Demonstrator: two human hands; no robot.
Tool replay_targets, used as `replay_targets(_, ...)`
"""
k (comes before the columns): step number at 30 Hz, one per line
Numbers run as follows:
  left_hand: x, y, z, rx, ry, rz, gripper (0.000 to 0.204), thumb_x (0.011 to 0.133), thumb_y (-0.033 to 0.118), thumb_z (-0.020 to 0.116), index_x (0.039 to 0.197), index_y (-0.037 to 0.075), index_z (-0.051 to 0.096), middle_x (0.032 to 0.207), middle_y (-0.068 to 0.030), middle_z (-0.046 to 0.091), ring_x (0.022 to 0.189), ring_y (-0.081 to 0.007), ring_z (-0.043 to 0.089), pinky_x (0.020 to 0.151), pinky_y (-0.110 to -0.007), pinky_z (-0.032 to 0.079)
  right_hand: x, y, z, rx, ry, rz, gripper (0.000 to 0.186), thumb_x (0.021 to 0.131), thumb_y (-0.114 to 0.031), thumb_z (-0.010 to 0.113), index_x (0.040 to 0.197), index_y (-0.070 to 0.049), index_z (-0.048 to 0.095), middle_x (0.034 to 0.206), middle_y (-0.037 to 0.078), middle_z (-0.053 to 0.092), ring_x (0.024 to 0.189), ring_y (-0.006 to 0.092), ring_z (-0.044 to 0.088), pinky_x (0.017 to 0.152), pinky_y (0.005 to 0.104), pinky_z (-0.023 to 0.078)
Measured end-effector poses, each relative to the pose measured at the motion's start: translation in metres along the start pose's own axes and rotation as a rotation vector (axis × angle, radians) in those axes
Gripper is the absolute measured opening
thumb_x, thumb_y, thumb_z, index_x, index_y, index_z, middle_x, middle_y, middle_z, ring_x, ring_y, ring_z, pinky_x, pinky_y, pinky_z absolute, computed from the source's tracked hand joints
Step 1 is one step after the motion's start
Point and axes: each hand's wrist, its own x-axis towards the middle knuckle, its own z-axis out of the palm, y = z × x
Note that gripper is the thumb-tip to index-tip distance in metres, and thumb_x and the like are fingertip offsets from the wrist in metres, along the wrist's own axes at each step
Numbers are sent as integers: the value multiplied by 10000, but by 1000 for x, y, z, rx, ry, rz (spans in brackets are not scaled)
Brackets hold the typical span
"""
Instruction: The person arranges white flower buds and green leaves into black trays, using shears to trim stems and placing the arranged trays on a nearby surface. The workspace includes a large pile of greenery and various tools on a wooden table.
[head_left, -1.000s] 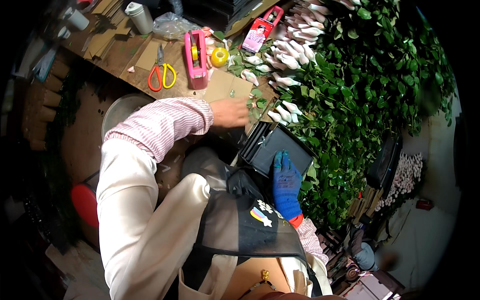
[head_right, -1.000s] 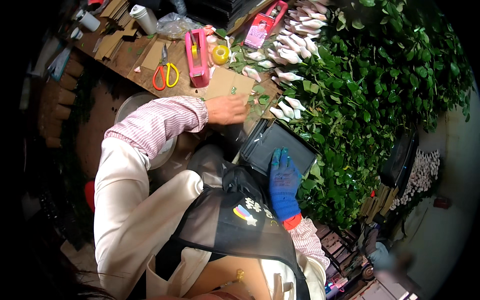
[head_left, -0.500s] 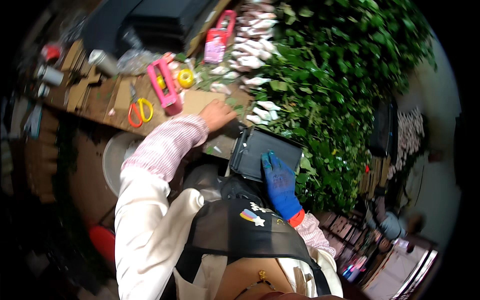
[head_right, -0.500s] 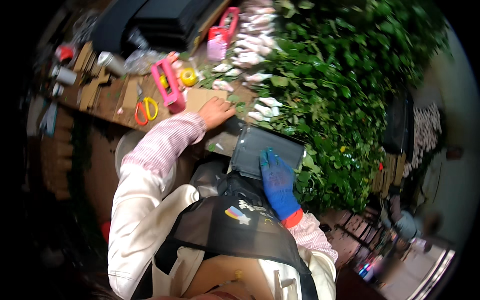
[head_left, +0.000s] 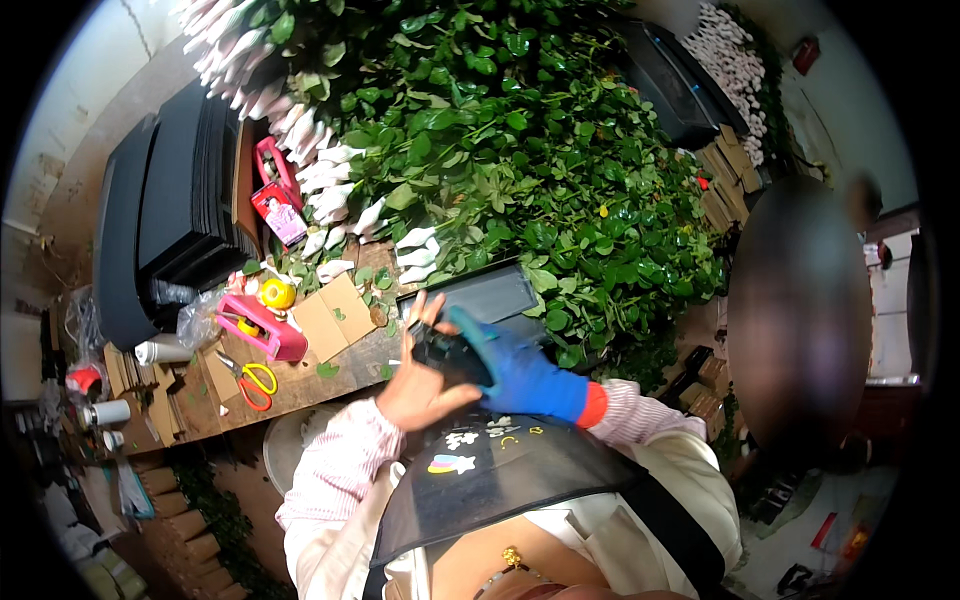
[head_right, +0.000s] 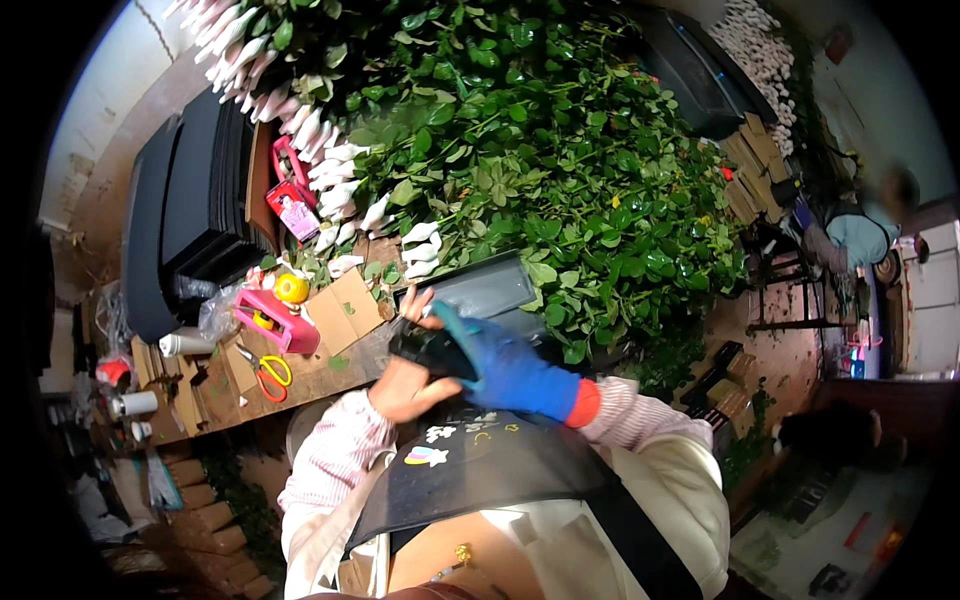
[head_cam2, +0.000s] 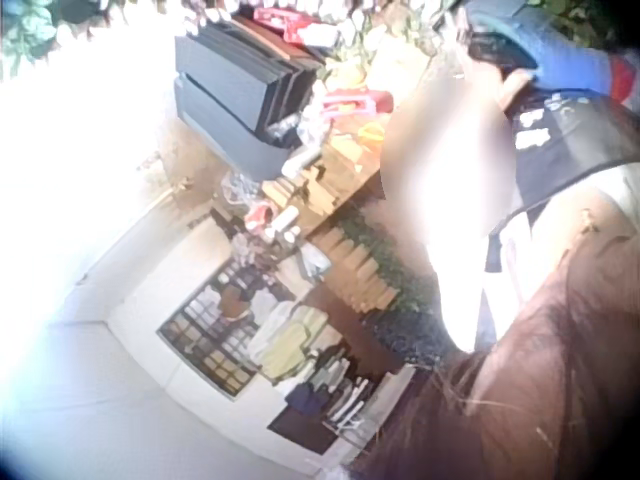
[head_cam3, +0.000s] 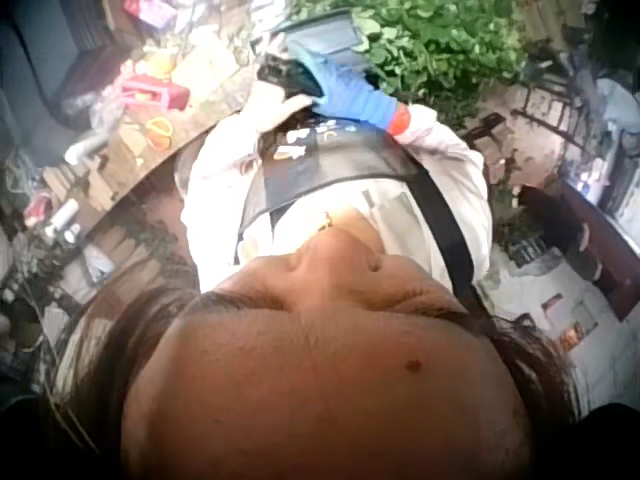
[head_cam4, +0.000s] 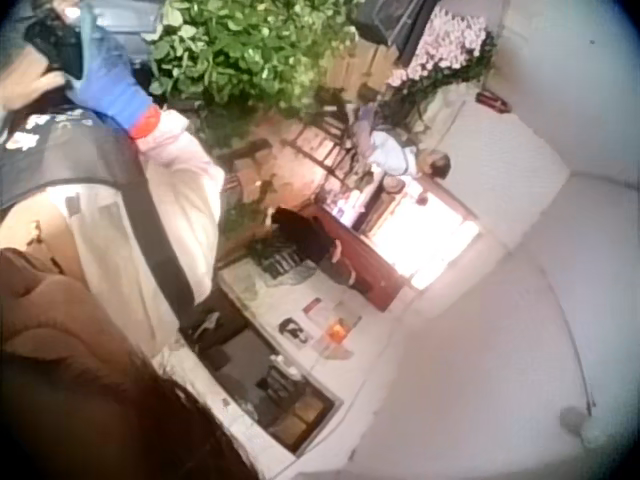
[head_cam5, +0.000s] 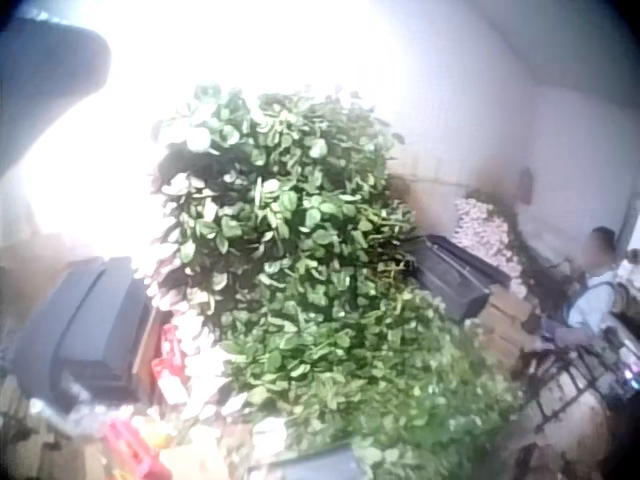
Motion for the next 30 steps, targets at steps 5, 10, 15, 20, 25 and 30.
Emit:
replay_targets(5,52,-36,15,335,-158,182,1073,792,602,809,1483,-104,389,1611,-308,336,1495,-431,371,1250,-527,289,-58,58,-13,71,208,213,831,876,-140,710,1599,-45,312,1417,229,584,1253,357,632,1049,429,514)
replay_targets(10,62,-40,46,322,-137,146,1146,796,594,804,1565,-84,291,1640,-316,276,1508,-437,346,1252,-514,285,-70,163,9,380,532,342,621,916,-45,686,1488,-42,444,1189,57,673,1053,155,649,958,332,531)
replay_targets(15,59,-39,60,508,-234,162,1028,890,607,686,1558,-88,330,1654,-290,292,1543,-410,305,1260,-495,262,-49,199,-6,683,566,385,487,912,-48,714,1367,-44,540,1107,24,657,977,119,610,909,313,533)
replay_targets(20,55,-41,63,547,-264,132,930,955,600,600,1554,-73,367,1662,-262,303,1565,-386,271,1277,-486,216,-80,103,-59,338,293,363,553,894,-86,672,1418,-30,505,1100,92,694,944,191,672,866,348,548)
replay_targets(25,58,-40,68,582,-308,145,896,981,593,565,1565,-57,370,1677,-240,291,1582,-368,232,1293,-480,166,-89,98,-30,-413,-42,582,824,842,-274,681,1536,31,358,1259,285,655,1117,424,666,973,487,539)
replay_targets(30,55,-40,68,586,-289,144,877,988,586,555,1567,-48,377,1679,-233,291,1587,-361,222,1295,-484,157,-94,116,-27,-326,-28,446,853,853,-343,696,1545,14,348,1248,291,656,1107,413,676,969,482,543)
